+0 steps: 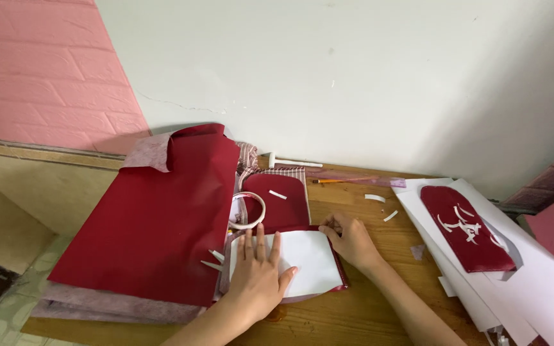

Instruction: Applying small adhesive strips to the edges of a leather component

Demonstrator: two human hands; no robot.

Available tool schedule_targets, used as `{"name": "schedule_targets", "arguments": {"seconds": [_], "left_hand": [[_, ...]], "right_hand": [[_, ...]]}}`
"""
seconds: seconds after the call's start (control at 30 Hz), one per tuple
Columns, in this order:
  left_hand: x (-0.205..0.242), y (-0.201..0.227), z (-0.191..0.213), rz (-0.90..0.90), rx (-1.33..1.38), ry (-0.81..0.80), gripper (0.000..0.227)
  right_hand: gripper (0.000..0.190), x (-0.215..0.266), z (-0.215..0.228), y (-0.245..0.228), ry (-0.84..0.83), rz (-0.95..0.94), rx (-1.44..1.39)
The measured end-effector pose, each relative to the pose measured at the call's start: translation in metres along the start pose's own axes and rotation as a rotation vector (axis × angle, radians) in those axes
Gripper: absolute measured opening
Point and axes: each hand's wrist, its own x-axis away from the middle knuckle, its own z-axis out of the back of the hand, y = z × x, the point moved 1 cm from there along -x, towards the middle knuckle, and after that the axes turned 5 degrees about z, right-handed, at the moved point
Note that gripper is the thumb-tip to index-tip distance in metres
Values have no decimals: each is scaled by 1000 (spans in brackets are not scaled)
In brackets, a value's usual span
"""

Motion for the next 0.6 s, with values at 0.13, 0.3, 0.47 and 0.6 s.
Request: {"name": "schedule_targets", "arguments": {"seconds": [0.13,0.3,0.47,0.6], "left_hand": [[9,3,33,76,29,-62,89],[-37,24,58,-20,-37,705,49],[-115,43,18,-277,412,594,24],[-108,44,19,-281,948,373,10]], "right_hand": [[5,-1,-3,13,37,136,1],[14,2,18,-8,79,43,-248],[15,9,17,-10,163,55,-393],[21,9,19,1,170,47,-454]]}}
